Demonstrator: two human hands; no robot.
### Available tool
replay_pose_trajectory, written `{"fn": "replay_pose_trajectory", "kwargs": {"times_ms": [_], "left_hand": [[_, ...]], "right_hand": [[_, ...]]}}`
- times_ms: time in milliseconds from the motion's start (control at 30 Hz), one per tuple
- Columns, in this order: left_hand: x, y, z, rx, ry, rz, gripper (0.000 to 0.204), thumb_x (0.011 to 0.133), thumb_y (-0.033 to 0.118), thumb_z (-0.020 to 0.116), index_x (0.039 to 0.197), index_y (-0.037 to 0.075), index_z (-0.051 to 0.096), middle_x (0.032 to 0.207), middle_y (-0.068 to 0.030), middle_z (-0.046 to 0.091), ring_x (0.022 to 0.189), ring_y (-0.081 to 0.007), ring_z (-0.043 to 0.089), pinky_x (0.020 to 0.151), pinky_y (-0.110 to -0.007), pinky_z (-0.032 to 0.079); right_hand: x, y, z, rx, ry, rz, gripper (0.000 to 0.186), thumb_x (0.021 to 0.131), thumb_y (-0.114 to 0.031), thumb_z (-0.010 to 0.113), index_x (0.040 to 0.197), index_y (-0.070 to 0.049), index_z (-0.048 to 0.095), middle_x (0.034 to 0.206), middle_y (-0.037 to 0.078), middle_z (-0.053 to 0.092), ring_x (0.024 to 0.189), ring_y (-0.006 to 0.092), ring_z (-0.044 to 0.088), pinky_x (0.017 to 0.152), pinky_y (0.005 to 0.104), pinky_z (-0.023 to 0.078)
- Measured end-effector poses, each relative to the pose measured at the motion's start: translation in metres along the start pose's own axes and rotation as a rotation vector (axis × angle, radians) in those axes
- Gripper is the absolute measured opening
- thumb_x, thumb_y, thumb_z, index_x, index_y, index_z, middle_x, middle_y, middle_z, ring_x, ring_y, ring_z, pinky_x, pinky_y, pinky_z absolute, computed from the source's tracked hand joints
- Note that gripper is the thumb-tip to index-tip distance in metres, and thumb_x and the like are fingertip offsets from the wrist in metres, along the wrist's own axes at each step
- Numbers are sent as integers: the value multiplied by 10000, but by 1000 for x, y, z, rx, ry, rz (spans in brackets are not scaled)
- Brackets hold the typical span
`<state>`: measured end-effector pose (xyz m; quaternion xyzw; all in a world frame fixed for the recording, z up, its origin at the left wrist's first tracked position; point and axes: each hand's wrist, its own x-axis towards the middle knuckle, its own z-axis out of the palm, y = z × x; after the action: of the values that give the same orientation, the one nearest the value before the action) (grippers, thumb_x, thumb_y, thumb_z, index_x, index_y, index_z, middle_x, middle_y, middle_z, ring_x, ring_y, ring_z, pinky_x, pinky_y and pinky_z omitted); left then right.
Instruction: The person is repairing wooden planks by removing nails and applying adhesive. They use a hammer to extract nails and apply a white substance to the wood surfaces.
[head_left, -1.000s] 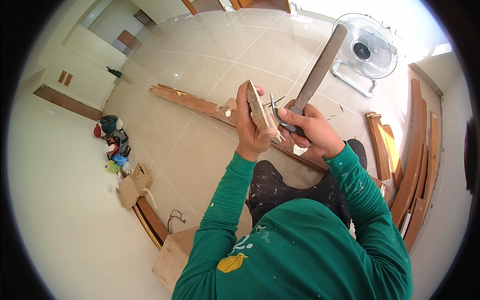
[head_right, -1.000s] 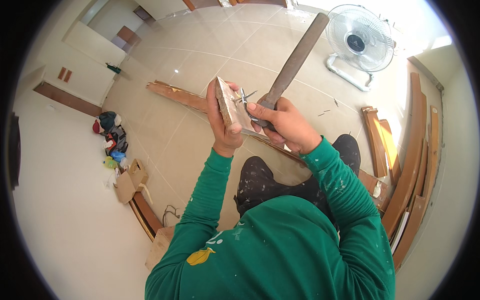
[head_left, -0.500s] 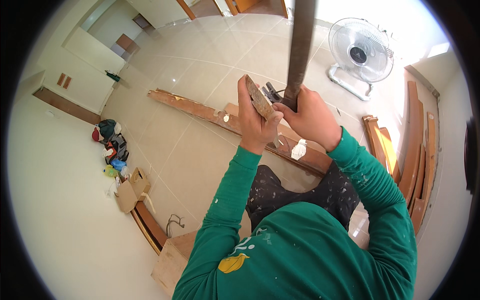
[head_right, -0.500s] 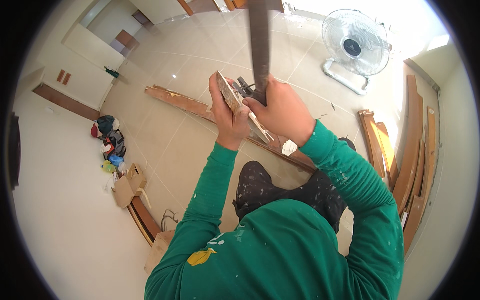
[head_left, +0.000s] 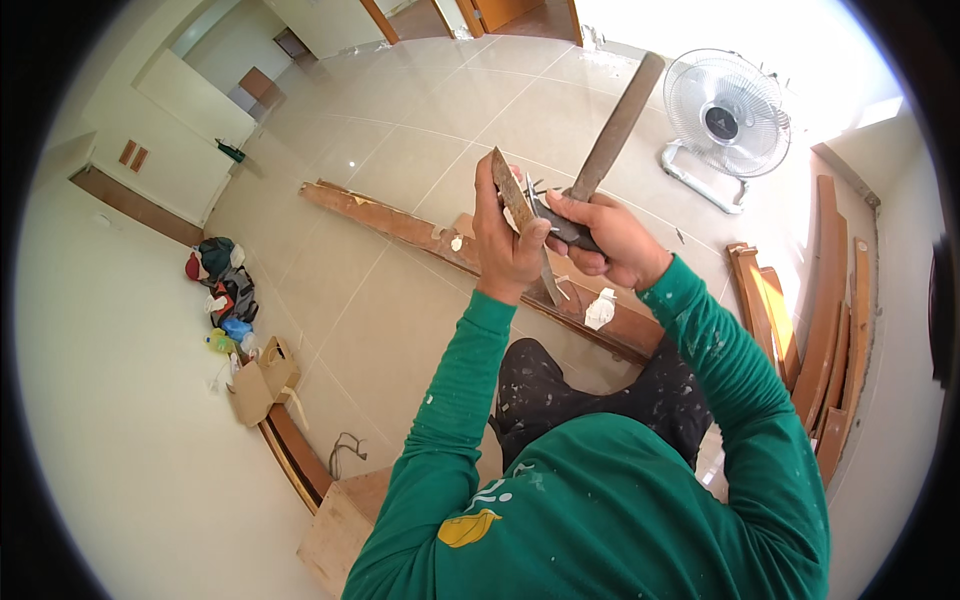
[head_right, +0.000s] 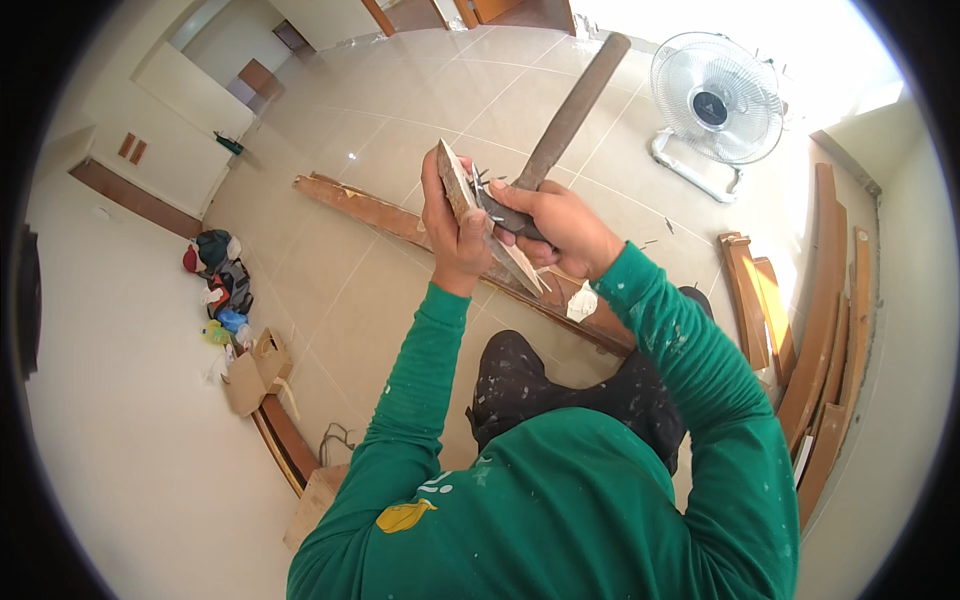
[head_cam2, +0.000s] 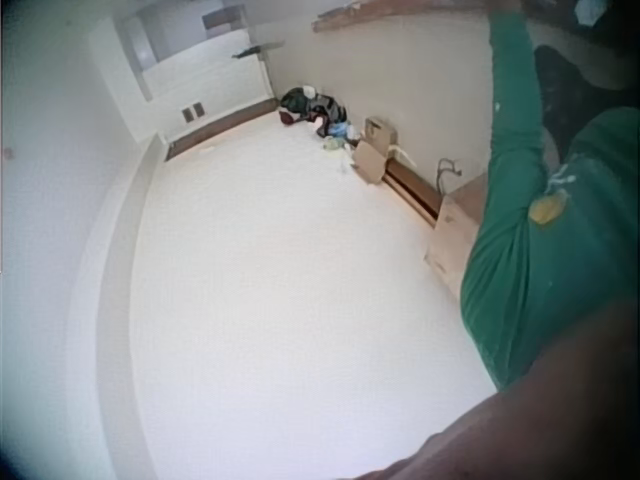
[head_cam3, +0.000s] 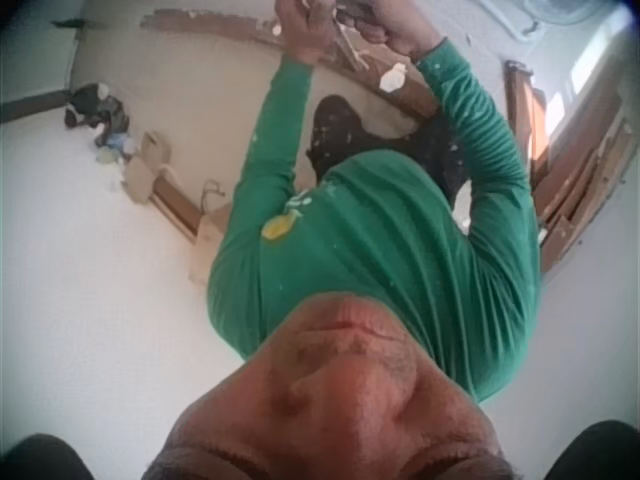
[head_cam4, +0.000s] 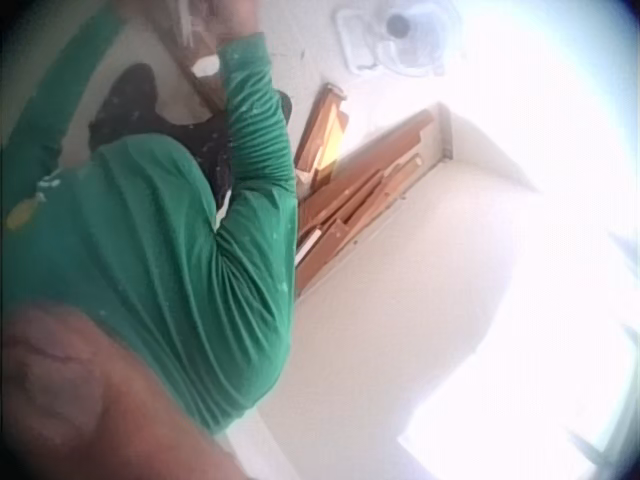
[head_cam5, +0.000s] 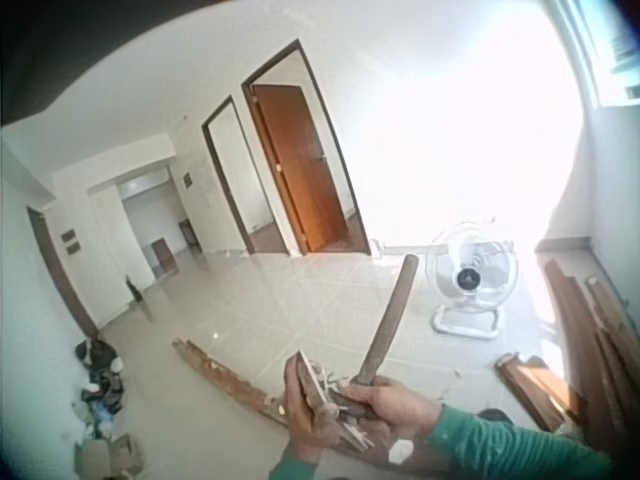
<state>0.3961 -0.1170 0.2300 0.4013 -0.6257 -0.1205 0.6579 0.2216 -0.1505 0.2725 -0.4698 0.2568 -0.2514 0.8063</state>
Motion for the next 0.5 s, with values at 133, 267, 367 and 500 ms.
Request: {"fn": "replay_pose_trajectory", "kwargs": {"times_ms": [133,267,367,500], "left_hand": [[-8,-15,0,20,29,44,1184,854,824,634,1540,-92,333,1246,-196,577,1141,-286,617,932,-389,537],[-7,-11,4,49,-41,54,1200,848,831,632,1541,-100,328,1270,-203,566,1174,-289,605,948,-392,534],[-9,-8,13,2,-19,70,1219,838,839,638,1543,-103,321,1279,-191,555,1144,-274,608,931,-387,538],[-10,-2,11,-4,-41,17,1230,824,847,647,1543,-96,319,1264,-172,547,1109,-249,594,917,-372,536]], "right_hand": [[2,18,-8,166,-95,27,521,1113,-470,495,920,-3,621,732,46,585,421,53,363,348,244,261],[6,39,-27,359,-251,28,542,1125,-511,426,990,-18,606,763,47,586,420,55,368,347,232,269],[4,44,-34,443,-311,17,507,1134,-498,396,1081,-21,561,810,80,587,414,57,381,345,212,288],[3,39,-35,270,-261,-9,518,1132,-532,372,1059,-56,562,786,55,603,404,69,374,349,229,284]]}}
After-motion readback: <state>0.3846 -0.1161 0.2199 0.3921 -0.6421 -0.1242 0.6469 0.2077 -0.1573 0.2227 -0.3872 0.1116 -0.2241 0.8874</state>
